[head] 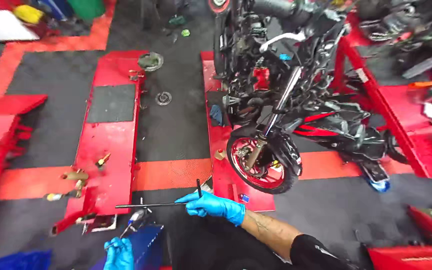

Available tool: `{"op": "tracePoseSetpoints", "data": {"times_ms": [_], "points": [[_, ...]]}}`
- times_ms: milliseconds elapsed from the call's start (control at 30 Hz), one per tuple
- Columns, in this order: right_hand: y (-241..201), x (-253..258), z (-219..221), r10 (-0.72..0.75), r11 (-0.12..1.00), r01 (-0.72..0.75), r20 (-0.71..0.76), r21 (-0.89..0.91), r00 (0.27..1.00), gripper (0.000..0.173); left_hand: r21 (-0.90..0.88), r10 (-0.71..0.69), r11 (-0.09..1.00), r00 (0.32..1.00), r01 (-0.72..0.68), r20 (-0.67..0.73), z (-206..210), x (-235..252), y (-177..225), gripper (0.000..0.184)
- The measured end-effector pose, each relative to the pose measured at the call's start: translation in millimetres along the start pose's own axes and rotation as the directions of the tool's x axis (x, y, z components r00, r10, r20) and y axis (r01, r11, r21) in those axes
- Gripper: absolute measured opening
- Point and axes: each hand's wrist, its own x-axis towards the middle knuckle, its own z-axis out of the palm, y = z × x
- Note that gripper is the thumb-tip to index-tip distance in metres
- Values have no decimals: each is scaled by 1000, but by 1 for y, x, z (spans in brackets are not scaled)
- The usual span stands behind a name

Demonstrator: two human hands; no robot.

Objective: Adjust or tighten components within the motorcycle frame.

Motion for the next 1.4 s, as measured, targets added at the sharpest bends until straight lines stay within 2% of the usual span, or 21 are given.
{"op": "tracePoseSetpoints", "data": {"times_ms": [100,200,267,367,467,567,700,833,1000,1067,1200,1333,1400], "points": [[-34,27,-21,-94,994,98,-99,40,991,38,2,-175,984,978,176,111,64,103,2,35],[-49,67,-43,-150,982,171,-204,86,967,39,13,-272,962,945,274,184,123,198,-7,36],[-56,99,-59,-201,963,239,-257,126,945,40,68,-313,950,921,306,233,153,267,-15,36],[-76,144,-73,-258,934,322,-338,151,905,41,307,-371,908,888,286,271,202,361,-25,37],[-115,176,-75,-281,914,382,-468,135,838,42,490,-427,830,868,266,253,285,432,-45,30],[-152,200,-78,-291,911,408,-603,63,743,44,504,-526,794,800,340,289,365,486,-73,28],[-186,231,-111,-382,860,508,-717,-45,583,45,541,-681,695,675,473,285,468,535,-129,29],[-213,260,-162,-432,807,582,-775,-103,462,44,550,-749,632,612,545,254,531,577,-183,31],[-259,288,-228,-456,775,609,-817,-169,353,42,568,-839,537,463,624,284,603,616,-244,31],[-282,293,-258,-475,767,603,-826,-221,302,42,576,-856,514,428,635,291,639,627,-272,30],[-311,309,-284,-461,741,621,-866,-256,193,43,625,-905,425,326,654,274,689,646,-312,34],[-329,335,-311,-441,707,625,-897,-331,24,42,715,-949,313,227,624,218,739,665,-362,32],[-339,352,-324,-475,740,488,-873,-462,-107,41,772,-972,234,167,591,166,761,678,-390,33]]}}
